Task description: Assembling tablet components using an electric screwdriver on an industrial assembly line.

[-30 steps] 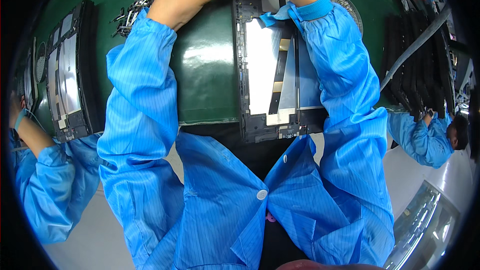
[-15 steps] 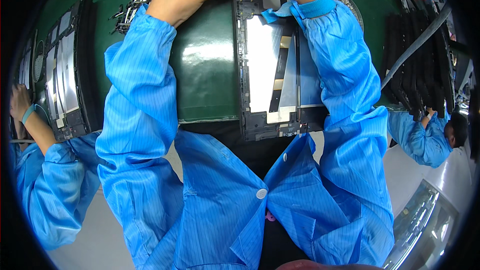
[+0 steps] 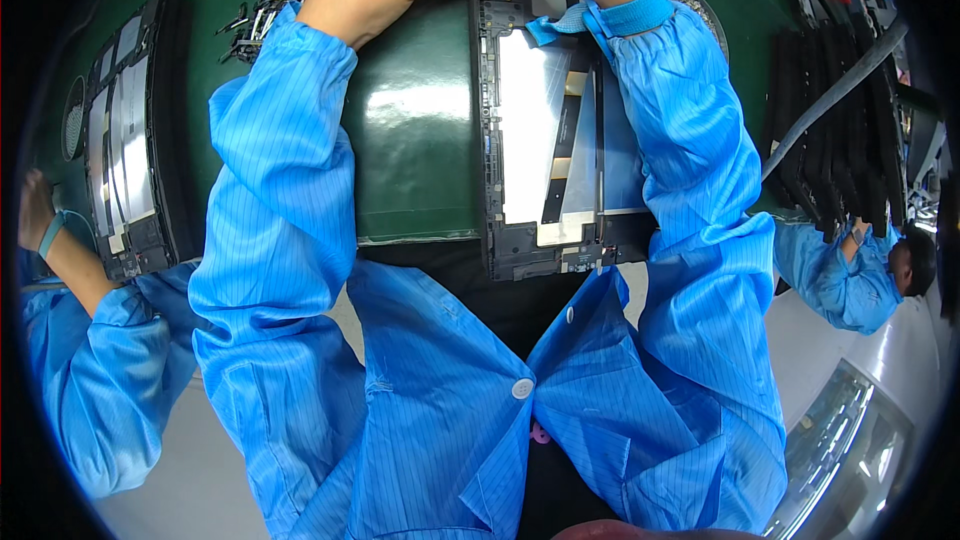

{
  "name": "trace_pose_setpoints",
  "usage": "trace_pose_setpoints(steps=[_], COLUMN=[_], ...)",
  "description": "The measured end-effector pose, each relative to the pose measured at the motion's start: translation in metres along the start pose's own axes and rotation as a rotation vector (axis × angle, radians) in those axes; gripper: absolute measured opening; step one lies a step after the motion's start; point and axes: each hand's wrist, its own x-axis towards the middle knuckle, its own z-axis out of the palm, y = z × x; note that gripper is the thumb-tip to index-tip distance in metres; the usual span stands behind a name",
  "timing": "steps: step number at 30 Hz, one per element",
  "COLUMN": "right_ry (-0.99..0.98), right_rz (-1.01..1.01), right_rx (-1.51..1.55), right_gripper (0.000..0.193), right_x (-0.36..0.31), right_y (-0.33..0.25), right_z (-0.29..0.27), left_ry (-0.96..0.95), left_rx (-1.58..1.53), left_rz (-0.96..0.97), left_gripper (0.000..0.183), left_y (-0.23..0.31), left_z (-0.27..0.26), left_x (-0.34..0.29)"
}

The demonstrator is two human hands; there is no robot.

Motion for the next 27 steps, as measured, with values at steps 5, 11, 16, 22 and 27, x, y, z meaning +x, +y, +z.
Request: trace_pose_setpoints(steps=[5,11,16,22,27], right_ry=[0.035,0.037,0.027,0.088,0.185], right_rz=[0.017,-0.001,0.000,0.013,-0.014], right_rx=[-0.023,-0.073,-0.088,-0.121,-0.016], right_gripper=[0.021,0.025,0.023,0.020,0.019], right_x=[-0.002,0.002,0.006,-0.001,-0.006], right_y=[-0.002,0.000,0.006,0.003,-0.008], right_z=[0.003,0.006,0.005,0.005,0.013], left_ry=[-0.001,-0.053,-0.058,-0.055,-0.047], left_rx=[0.076,0.145,0.178,0.040,0.060], left_rz=[0.011,0.167,0.153,0.144,0.147], left_gripper=[0.017,0.021,0.020,0.023,0.022], left_y=[0.001,-0.031,-0.034,-0.021,-0.018], left_z=[0.001,-0.011,-0.012,-0.003,-0.001], left_x=[-0.001,0.011,0.013,0.007,0.003])
